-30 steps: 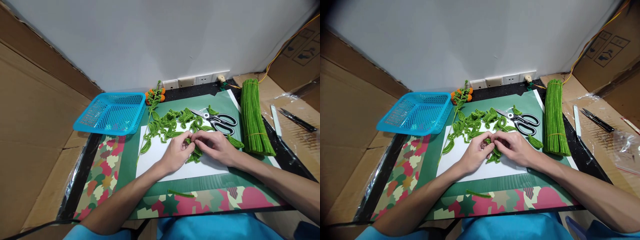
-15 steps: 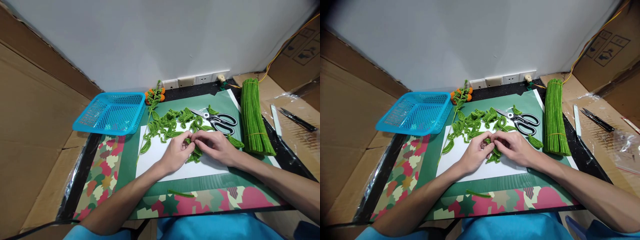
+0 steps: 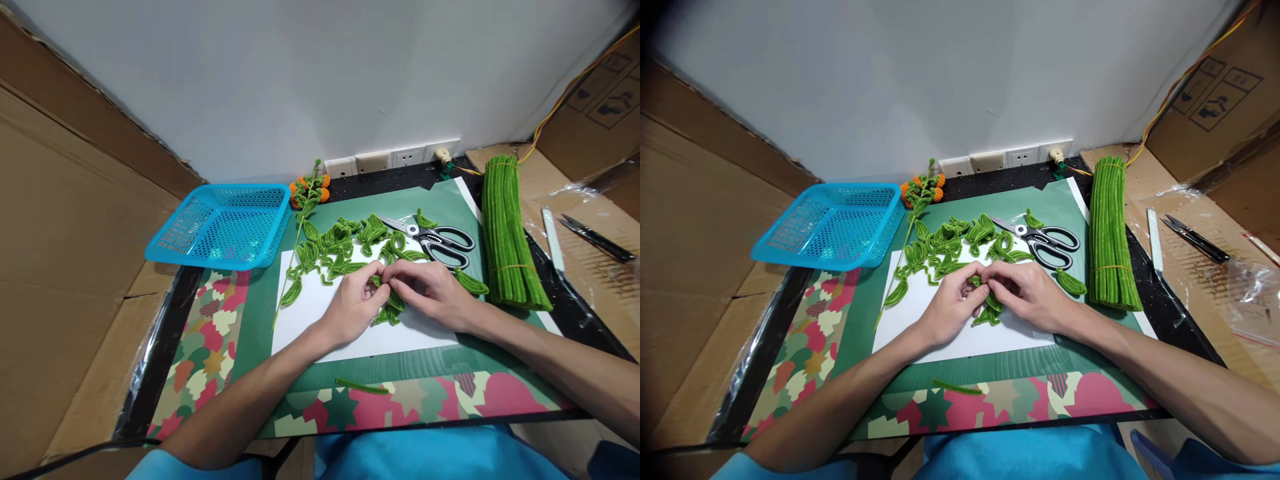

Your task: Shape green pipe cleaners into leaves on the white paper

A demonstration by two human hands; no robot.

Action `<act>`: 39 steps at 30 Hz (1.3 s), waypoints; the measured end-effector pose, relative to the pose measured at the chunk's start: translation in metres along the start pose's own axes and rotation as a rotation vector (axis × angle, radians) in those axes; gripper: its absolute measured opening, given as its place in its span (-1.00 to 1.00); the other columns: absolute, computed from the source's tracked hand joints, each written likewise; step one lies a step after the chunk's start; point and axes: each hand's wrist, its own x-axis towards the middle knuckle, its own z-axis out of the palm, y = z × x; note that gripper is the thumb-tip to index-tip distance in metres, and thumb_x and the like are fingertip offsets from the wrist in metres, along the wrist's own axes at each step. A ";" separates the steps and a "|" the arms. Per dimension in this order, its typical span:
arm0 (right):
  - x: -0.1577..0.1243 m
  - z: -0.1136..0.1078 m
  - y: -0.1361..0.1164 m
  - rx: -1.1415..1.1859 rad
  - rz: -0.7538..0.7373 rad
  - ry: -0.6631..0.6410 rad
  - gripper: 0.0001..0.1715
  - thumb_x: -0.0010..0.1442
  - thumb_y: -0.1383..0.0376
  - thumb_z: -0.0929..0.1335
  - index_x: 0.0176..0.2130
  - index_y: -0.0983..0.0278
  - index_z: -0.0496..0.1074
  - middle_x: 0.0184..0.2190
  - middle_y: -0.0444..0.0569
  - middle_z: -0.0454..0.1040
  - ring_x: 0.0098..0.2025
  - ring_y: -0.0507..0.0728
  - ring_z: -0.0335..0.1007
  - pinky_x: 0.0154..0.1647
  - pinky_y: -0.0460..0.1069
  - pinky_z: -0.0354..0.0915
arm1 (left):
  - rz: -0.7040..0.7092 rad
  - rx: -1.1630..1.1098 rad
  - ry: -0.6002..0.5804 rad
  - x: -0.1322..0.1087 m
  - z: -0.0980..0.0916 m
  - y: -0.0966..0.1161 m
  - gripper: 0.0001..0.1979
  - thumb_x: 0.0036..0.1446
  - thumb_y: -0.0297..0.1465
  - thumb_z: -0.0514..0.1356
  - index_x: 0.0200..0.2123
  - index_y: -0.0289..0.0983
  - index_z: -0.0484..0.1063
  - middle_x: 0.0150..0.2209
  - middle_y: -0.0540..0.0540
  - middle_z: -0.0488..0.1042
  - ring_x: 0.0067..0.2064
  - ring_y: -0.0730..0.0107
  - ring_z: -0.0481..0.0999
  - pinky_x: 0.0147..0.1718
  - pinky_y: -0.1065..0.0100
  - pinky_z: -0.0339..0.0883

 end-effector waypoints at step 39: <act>-0.002 0.000 0.002 -0.013 0.000 -0.003 -0.83 0.47 0.31 0.30 -0.09 0.24 0.51 -0.38 -0.11 0.56 -0.42 0.06 0.40 -0.35 -0.03 0.26 | 0.000 0.031 0.006 0.000 -0.001 0.000 -0.88 0.38 -0.31 0.18 -0.20 -0.24 0.37 -0.44 0.10 0.31 -0.44 0.48 0.32 -0.45 0.41 0.12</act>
